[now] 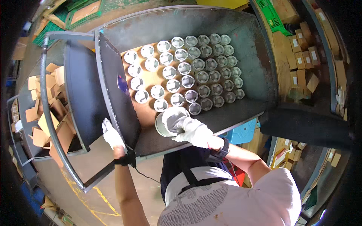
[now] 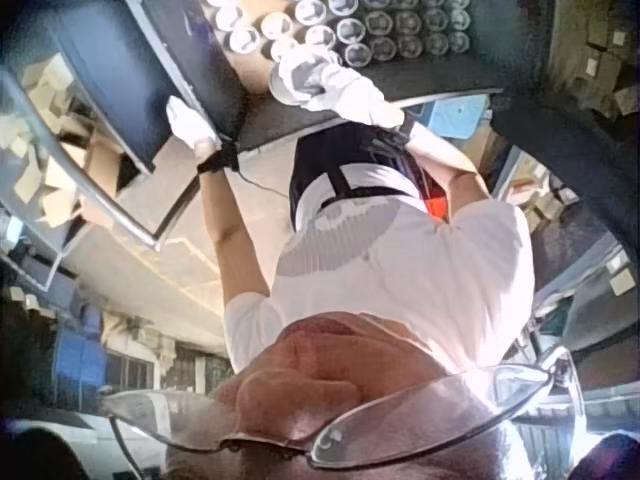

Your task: Inspecting engine pistons for quality and sorting them into defective part bins.

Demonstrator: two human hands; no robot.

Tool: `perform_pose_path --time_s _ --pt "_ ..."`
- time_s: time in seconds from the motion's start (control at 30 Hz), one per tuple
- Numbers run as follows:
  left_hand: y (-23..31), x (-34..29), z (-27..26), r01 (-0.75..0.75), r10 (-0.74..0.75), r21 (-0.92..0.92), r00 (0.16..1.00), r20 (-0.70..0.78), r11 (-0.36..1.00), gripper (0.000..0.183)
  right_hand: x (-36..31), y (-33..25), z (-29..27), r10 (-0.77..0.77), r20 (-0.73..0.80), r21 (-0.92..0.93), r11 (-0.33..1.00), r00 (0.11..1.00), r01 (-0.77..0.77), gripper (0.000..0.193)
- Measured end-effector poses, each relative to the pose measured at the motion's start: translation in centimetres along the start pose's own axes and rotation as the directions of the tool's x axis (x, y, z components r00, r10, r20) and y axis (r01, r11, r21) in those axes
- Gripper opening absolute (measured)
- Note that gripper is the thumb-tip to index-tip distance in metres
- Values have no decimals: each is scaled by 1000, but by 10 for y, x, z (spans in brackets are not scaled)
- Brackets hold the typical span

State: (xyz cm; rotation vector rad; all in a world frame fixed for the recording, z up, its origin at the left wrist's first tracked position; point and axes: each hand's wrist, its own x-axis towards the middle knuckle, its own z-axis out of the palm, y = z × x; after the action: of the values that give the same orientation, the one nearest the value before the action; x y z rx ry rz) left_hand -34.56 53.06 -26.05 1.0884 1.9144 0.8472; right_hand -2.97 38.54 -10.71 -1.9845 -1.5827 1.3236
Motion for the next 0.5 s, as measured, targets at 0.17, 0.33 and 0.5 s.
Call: perform_pose_path --time_s 0.17,0.33,0.5 --pt "86 -115 -31 375 70 -405 655 752 834 53 -37 -23 -2 -230 -30 7 973 973 230 39" --pt "127 -182 -50 -443 518 -288 594 616 849 69 -58 -55 -7 -630 -99 -11 775 771 632 26" --pt "108 -181 -57 284 207 -559 724 657 779 88 -57 -42 7 -715 -125 144 673 687 726 26"
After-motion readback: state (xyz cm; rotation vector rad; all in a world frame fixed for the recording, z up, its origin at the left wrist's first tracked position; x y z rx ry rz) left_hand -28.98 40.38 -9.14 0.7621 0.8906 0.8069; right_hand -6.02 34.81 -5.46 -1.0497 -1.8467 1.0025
